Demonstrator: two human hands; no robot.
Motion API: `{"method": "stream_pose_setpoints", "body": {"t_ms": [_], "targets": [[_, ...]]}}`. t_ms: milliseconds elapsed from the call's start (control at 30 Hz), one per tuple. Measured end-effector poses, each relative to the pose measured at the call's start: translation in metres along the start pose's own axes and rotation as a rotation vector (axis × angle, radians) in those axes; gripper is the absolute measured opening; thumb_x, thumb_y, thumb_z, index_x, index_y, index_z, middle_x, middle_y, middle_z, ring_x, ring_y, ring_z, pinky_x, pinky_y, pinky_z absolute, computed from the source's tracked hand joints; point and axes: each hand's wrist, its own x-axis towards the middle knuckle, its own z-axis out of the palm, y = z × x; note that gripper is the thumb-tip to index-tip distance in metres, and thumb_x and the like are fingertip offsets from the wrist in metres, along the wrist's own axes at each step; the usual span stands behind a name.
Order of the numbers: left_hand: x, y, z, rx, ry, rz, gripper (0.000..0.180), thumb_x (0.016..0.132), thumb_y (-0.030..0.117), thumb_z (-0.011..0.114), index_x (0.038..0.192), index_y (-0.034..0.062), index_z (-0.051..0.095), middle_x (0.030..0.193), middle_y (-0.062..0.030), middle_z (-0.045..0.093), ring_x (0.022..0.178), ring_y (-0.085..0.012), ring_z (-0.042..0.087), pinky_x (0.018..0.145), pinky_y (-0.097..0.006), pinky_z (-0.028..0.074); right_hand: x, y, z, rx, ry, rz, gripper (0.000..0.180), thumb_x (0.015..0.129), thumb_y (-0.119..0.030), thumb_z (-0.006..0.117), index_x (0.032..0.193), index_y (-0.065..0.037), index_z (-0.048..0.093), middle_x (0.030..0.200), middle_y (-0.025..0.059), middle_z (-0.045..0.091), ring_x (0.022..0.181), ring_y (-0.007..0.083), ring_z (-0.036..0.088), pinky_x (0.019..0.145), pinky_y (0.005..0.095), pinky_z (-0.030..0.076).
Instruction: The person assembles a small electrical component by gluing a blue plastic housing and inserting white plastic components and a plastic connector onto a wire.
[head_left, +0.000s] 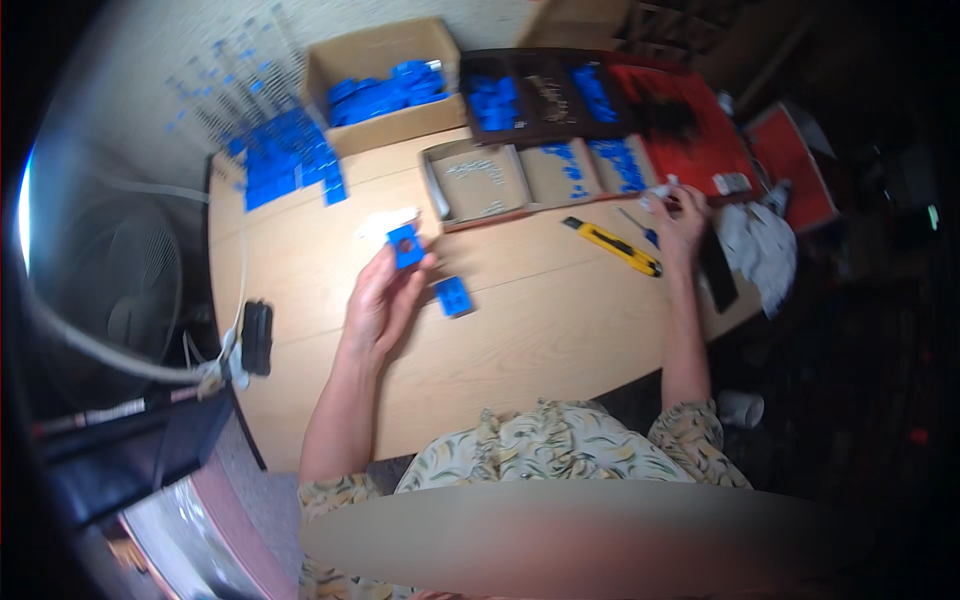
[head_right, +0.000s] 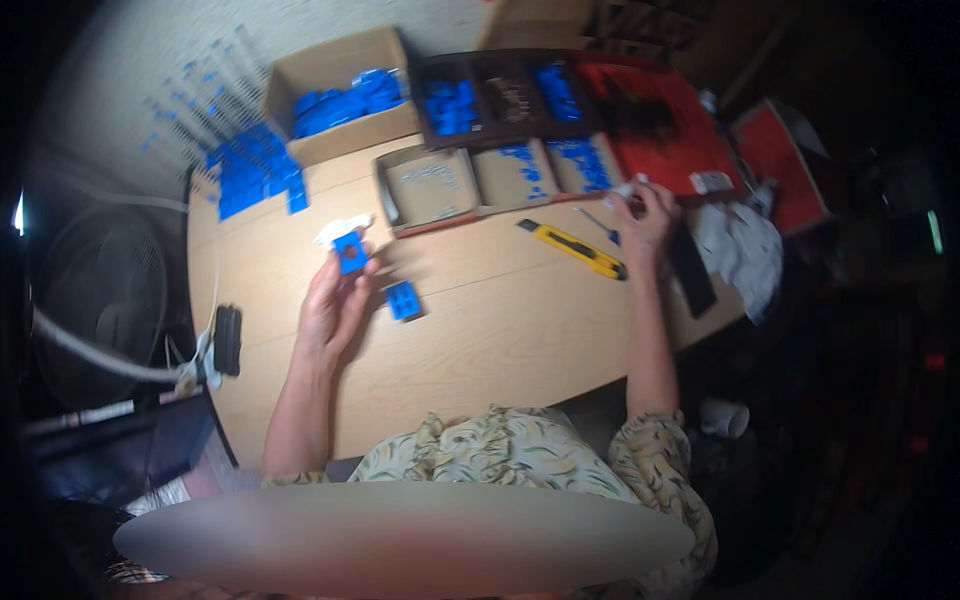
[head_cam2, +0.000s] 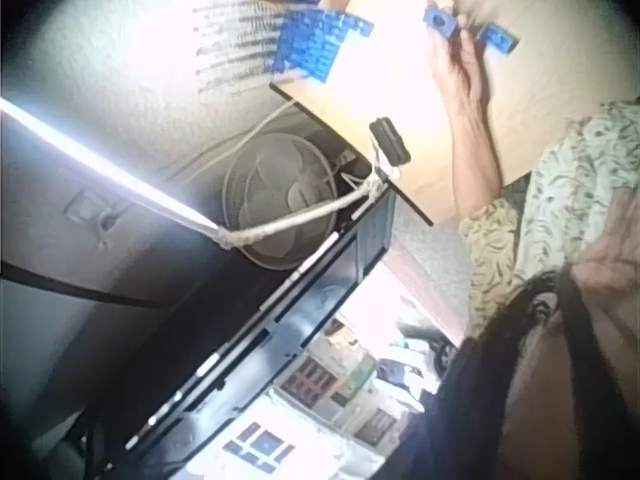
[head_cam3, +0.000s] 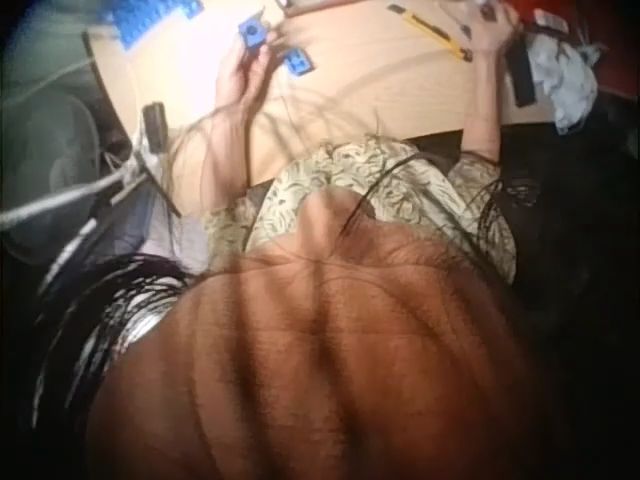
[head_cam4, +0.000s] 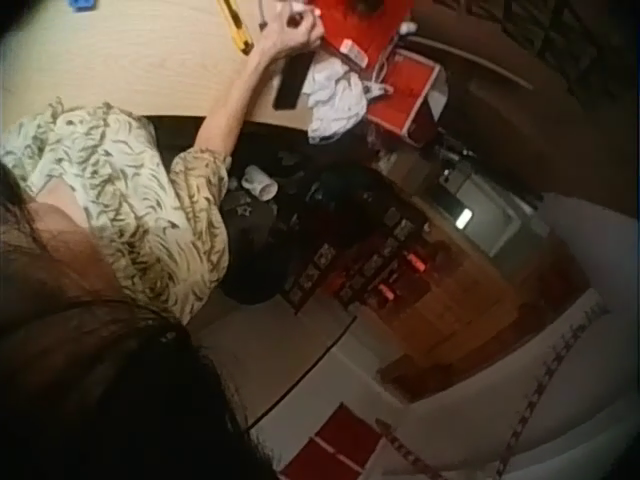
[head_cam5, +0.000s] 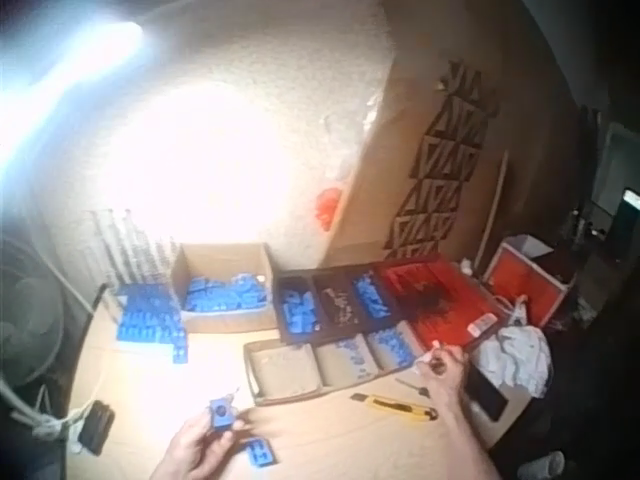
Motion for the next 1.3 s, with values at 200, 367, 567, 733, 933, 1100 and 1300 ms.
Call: {"method": "stream_pose_setpoints", "body": {"t_ms": [200, 367, 567, 733, 933, 1100, 1300], "targets": [[0.007, 0.003, -0.011, -0.276, -0.076, -0.026, 0.042, 0.105, 0.022, 0.046, 0.138, -0.0029, 0.044, 0.123, -0.0207, 0.06, 0.105, -0.0254, 0.067, 0.087, -0.027, 0.06, -0.003, -0.008, -0.001, -0.032, -0.012, -0.183, 0.022, 0.086, -0.004, 0.071, 0.105, 0.006, 0.064, 0.119, 0.0142, 0.064, 0.106, 0.027, 0.06, 0.08, 0.0321, 0.058], [0.005, 0.009, -0.012, -0.333, -0.069, -0.035, 0.042, 0.105, 0.02, 0.045, 0.139, -0.0041, 0.042, 0.122, -0.0237, 0.06, 0.103, -0.0261, 0.068, 0.087, -0.028, 0.061, 0.001, -0.094, -0.006, 0.647, -0.087, 0.055, 0.026, 0.101, -0.004, 0.048, 0.127, 0.004, 0.045, 0.114, 0.0213, 0.062, 0.098, 0.0272, 0.067, 0.073, 0.0341, 0.061], [0.005, 0.015, -0.01, -0.311, -0.032, -0.04, 0.046, 0.103, 0.016, 0.049, 0.141, -0.0065, 0.038, 0.126, -0.0247, 0.058, 0.112, -0.0301, 0.064, 0.096, -0.03, 0.058, -0.004, -0.177, 0.01, 1.046, -0.568, 0.318, 0.036, 0.102, -0.023, 0.05, 0.129, 0.001, 0.044, 0.105, 0.0171, 0.062, 0.08, 0.0201, 0.067, 0.05, 0.0267, 0.056], [0.006, 0.022, -0.011, -0.336, -0.059, -0.037, 0.047, 0.102, 0.015, 0.051, 0.142, -0.0058, 0.038, 0.128, -0.0245, 0.056, 0.117, -0.0321, 0.061, 0.097, -0.03, 0.057, -0.01, -0.223, 0.03, 1.2, -1.006, 0.329, 0.05, 0.097, -0.014, 0.057, 0.138, 0.009, 0.038, 0.117, 0.0178, 0.058, 0.097, 0.0165, 0.062, 0.077, 0.0293, 0.055], [0.009, 0.02, -0.027, -0.409, -0.142, -0.014, 0.044, 0.103, 0.019, 0.05, 0.138, -0.0056, 0.041, 0.126, -0.0235, 0.057, 0.109, -0.0279, 0.065, 0.09, -0.027, 0.06, -0.007, -0.245, 0.057, 1.199, -1.093, 0.218, 0.043, 0.095, -0.013, 0.061, 0.13, 0.007, 0.045, 0.113, 0.0159, 0.061, 0.095, 0.015, 0.06, 0.081, 0.0271, 0.051], [0.013, 0.023, -0.025, -0.407, -0.087, 0.005, 0.04, 0.103, 0.021, 0.049, 0.134, -0.0049, 0.043, 0.124, -0.0232, 0.058, 0.104, -0.0251, 0.067, 0.084, -0.025, 0.061, -0.003, -0.256, 0.092, 1.452, -1.112, 0.362, 0.029, 0.092, -0.013, 0.068, 0.115, 0.003, 0.057, 0.096, 0.0071, 0.063, 0.083, 0.0105, 0.058, 0.074, 0.0262, 0.05], [0.013, 0.024, -0.025, -0.423, -0.049, 0.005, 0.038, 0.104, 0.021, 0.048, 0.132, -0.0041, 0.044, 0.122, -0.0229, 0.059, 0.103, -0.0246, 0.068, 0.084, -0.025, 0.061, -0.005, -0.269, 0.111, 1.516, -1.057, 0.388, 0.022, 0.098, -0.019, 0.061, 0.108, 0.0, 0.058, 0.087, 0.0058, 0.062, 0.062, 0.0071, 0.048, 0.053, 0.0212, 0.04]]}}
